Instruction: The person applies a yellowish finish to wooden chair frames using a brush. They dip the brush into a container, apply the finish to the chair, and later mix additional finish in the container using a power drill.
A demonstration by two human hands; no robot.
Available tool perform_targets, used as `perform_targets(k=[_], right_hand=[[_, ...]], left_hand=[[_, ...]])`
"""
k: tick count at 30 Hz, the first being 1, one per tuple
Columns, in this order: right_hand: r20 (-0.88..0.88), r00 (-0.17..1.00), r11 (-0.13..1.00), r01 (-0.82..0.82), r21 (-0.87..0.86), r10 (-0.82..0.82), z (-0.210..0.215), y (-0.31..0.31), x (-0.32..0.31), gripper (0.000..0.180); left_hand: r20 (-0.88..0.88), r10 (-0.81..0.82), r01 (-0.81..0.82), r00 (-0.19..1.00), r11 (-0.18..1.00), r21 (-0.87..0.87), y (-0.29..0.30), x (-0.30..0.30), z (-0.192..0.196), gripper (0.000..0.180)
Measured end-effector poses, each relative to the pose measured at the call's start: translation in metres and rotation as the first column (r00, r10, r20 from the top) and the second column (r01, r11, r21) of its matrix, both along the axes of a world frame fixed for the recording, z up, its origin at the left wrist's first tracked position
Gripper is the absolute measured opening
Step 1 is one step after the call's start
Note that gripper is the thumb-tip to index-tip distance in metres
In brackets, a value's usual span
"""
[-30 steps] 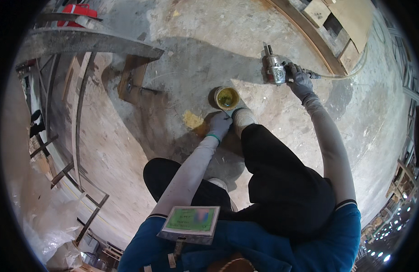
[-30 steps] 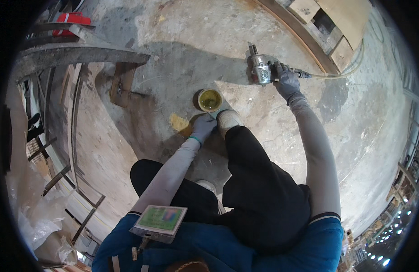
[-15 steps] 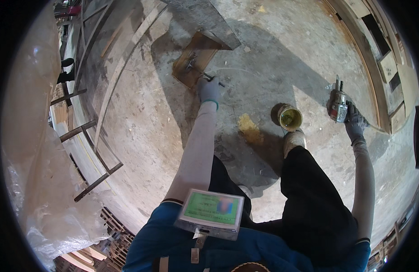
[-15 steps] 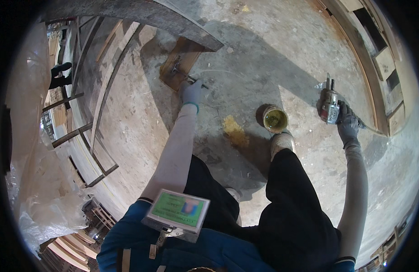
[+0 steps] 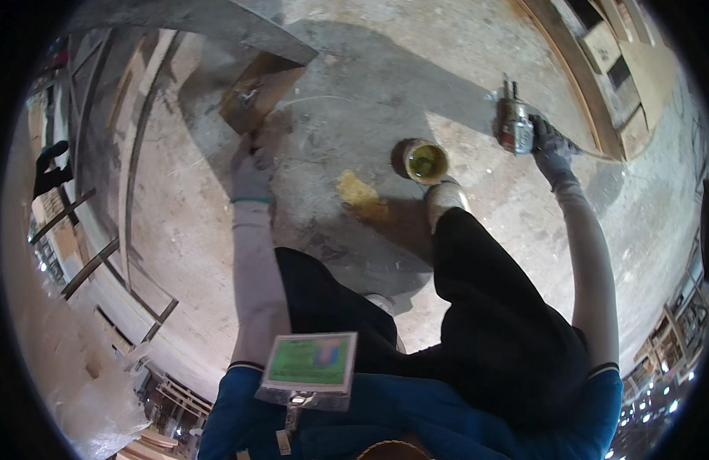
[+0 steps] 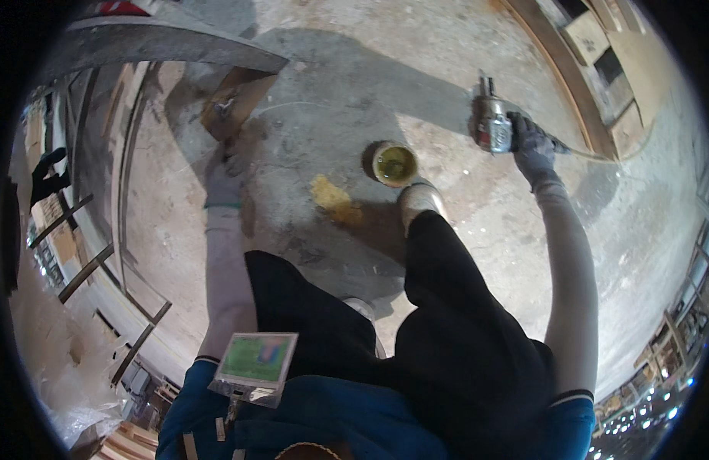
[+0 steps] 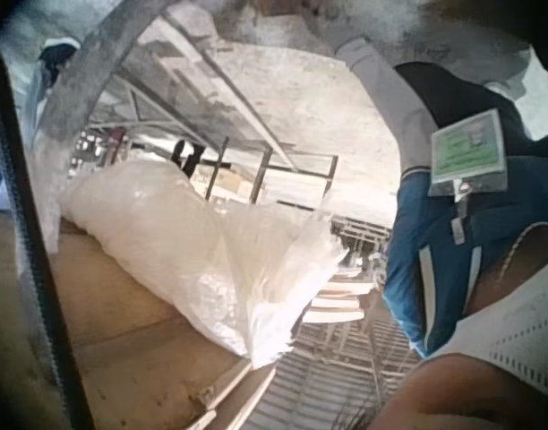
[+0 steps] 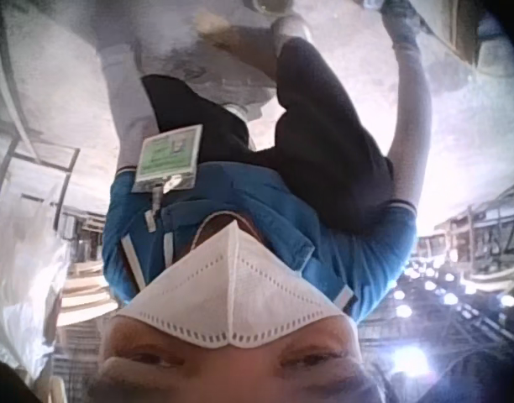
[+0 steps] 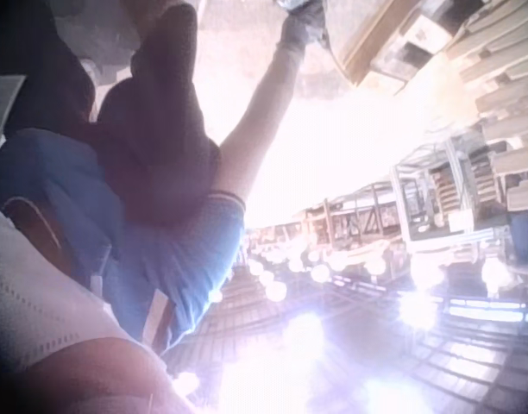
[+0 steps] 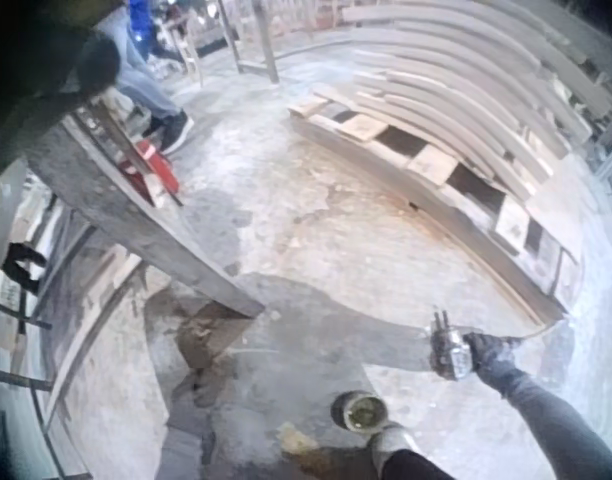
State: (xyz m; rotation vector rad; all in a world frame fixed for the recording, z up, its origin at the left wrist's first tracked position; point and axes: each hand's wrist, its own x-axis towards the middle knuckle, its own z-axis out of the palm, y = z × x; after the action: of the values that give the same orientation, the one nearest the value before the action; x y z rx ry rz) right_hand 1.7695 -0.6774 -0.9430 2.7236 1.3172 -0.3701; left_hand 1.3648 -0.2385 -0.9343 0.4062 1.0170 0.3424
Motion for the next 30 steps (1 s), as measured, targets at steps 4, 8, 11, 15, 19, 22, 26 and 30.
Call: perform_targets(k=[4,8,11,15,19,22,26,30], right_hand=[[-0.009,1.000,1.000,-0.022,-0.010,0.022,0.001,0.010,0.002,0.049],[0.025,0.997,0.997,-0.070,0.019,0.070,-0.009,-0.001,0.008,0.056],[0.012,0.993,0.992,-0.118,0.052,0.117,-0.011,0.001,0.008,0.053],[0.011,0.992,0.988,-0.129,0.082,0.129,-0.011,-0.001,0.010,0.055],[0.030,0.985,0.984,-0.169,0.064,0.167,-0.010,0.006,0.006,0.055],[0.137,0.962,0.972,-0.230,-0.053,0.235,-0.022,-0.001,0.014,0.057],[0.127,0.974,0.982,-0.183,-0.048,0.187,-0.029,-0.008,0.013,0.050],[0.096,0.990,0.993,-0.106,0.045,0.101,-0.011,0.007,-0.008,0.042]], left_hand=[[-0.292,-0.036,0.178,0.956,0.860,0.479,-0.034,0.001,0.059,0.022],[-0.625,-0.275,0.576,0.731,-0.241,0.781,-0.109,0.021,0.094,0.020],[-0.784,-0.433,0.631,0.444,-0.470,0.617,-0.157,0.043,0.089,0.019],[-0.873,-0.472,0.850,0.121,-0.404,0.337,-0.168,0.064,0.064,0.020],[-0.916,-0.397,0.787,0.051,-0.549,0.282,-0.168,0.073,0.046,0.022],[-0.890,-0.452,0.833,0.063,-0.467,0.296,-0.189,0.071,0.017,0.022],[-0.839,-0.467,0.878,0.281,-0.229,0.421,-0.239,0.074,0.007,0.023],[-0.601,-0.622,0.857,0.501,0.260,0.446,-0.278,0.092,0.011,0.024]])
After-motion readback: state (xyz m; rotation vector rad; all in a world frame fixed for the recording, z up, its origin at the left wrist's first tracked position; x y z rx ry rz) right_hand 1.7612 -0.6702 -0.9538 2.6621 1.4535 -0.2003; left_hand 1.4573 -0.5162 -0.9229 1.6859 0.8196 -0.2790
